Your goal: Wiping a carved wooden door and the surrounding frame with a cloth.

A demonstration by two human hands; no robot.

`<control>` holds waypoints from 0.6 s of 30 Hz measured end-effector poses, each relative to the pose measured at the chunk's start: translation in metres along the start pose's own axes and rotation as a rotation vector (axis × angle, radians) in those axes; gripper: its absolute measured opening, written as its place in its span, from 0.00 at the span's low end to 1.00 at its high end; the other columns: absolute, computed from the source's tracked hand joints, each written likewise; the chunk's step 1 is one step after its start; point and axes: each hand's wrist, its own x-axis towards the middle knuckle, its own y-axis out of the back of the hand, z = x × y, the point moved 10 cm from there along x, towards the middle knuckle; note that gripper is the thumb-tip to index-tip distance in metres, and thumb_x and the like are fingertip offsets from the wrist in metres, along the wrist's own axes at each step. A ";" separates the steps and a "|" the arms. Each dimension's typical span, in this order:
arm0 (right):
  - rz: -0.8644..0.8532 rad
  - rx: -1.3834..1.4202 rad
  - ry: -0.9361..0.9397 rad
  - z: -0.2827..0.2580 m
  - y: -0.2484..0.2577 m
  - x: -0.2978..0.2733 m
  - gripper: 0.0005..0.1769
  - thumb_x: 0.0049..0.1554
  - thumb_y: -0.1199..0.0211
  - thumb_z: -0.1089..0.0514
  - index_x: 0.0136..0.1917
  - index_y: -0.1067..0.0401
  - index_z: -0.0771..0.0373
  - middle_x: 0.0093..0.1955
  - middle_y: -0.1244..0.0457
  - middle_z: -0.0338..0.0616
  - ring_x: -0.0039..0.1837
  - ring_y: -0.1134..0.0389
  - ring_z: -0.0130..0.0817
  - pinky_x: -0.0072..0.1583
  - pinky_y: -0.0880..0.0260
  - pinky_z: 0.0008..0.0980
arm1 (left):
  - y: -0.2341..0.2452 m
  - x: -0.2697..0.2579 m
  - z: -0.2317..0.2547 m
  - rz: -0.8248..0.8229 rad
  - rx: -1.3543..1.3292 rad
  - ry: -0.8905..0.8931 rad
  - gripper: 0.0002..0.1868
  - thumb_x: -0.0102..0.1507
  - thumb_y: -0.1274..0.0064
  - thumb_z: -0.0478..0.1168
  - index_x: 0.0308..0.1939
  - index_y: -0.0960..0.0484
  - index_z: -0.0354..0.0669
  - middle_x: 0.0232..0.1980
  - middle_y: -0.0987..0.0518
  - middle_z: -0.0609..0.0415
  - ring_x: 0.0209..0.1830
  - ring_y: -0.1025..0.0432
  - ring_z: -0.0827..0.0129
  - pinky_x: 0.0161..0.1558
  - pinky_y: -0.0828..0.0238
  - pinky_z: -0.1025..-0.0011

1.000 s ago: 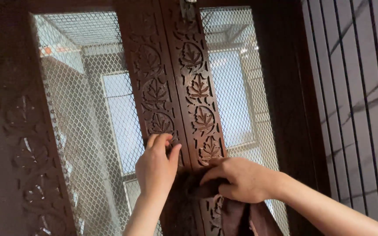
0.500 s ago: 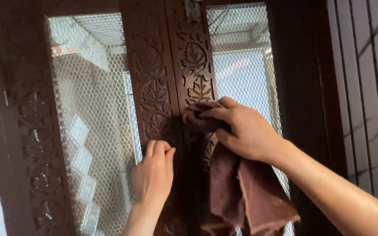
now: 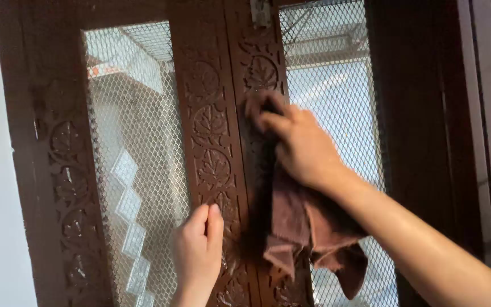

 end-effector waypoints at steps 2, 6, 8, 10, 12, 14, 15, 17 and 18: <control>-0.072 -0.053 0.061 -0.031 -0.035 -0.041 0.31 0.44 0.40 0.67 0.63 0.29 0.64 0.73 0.45 0.59 0.64 0.40 0.60 0.62 0.33 0.48 | 0.006 -0.013 -0.001 -0.023 -0.041 0.062 0.18 0.67 0.51 0.44 0.25 0.26 0.38 0.17 0.29 0.48 0.15 0.34 0.60 0.21 0.42 0.59; -0.533 -0.112 0.332 -0.094 -0.120 -0.158 0.17 0.49 0.36 0.57 0.49 0.26 0.69 0.57 0.43 0.64 0.59 0.41 0.60 0.60 0.32 0.51 | 0.010 -0.028 -0.013 -0.052 -0.118 0.181 0.20 0.67 0.50 0.46 0.24 0.26 0.38 0.14 0.32 0.50 0.12 0.38 0.67 0.20 0.46 0.64; -0.633 0.007 0.311 -0.100 -0.124 -0.170 0.14 0.52 0.38 0.57 0.49 0.26 0.67 0.57 0.41 0.60 0.60 0.39 0.57 0.59 0.31 0.50 | 0.008 -0.029 -0.018 -0.131 -0.117 0.246 0.18 0.67 0.54 0.47 0.26 0.25 0.40 0.15 0.32 0.52 0.12 0.39 0.69 0.20 0.48 0.65; -0.729 0.126 0.289 -0.106 -0.126 -0.179 0.12 0.54 0.40 0.58 0.50 0.26 0.65 0.57 0.39 0.57 0.60 0.37 0.53 0.58 0.29 0.49 | 0.006 -0.030 -0.024 -0.209 -0.116 0.310 0.18 0.68 0.57 0.48 0.29 0.24 0.42 0.15 0.32 0.55 0.13 0.40 0.71 0.20 0.49 0.67; -0.924 0.376 0.248 -0.113 -0.130 -0.192 0.08 0.60 0.44 0.59 0.50 0.26 0.61 0.58 0.35 0.50 0.62 0.33 0.46 0.56 0.27 0.47 | -0.009 -0.041 -0.038 -0.380 -0.303 0.489 0.13 0.63 0.62 0.45 0.34 0.25 0.43 0.20 0.36 0.57 0.18 0.44 0.73 0.22 0.52 0.69; -0.521 0.276 0.251 -0.082 -0.074 -0.106 0.14 0.51 0.40 0.61 0.52 0.24 0.59 0.57 0.35 0.51 0.62 0.34 0.52 0.58 0.29 0.48 | -0.034 -0.057 -0.073 -0.421 -0.479 0.485 0.11 0.59 0.61 0.44 0.35 0.26 0.41 0.24 0.37 0.57 0.22 0.44 0.74 0.25 0.50 0.72; -0.118 0.177 0.262 -0.066 -0.024 -0.064 0.22 0.43 0.36 0.64 0.53 0.22 0.58 0.57 0.35 0.52 0.63 0.35 0.57 0.61 0.31 0.48 | -0.050 -0.066 -0.086 -0.458 -0.653 0.479 0.12 0.54 0.60 0.42 0.36 0.27 0.39 0.28 0.38 0.58 0.25 0.45 0.76 0.28 0.49 0.74; -0.019 0.028 0.087 -0.030 -0.001 -0.019 0.24 0.45 0.36 0.63 0.57 0.23 0.58 0.58 0.37 0.54 0.61 0.36 0.57 0.59 0.31 0.49 | -0.059 -0.078 -0.063 -0.609 -0.746 0.583 0.14 0.49 0.59 0.40 0.37 0.27 0.40 0.28 0.35 0.56 0.24 0.43 0.73 0.27 0.47 0.73; 0.080 -0.114 -0.087 -0.005 0.017 0.001 0.27 0.47 0.37 0.62 0.62 0.25 0.59 0.59 0.39 0.55 0.60 0.37 0.57 0.56 0.32 0.49 | -0.068 -0.094 -0.049 -0.760 -0.830 0.691 0.18 0.44 0.59 0.38 0.37 0.27 0.41 0.29 0.33 0.55 0.23 0.41 0.71 0.26 0.45 0.72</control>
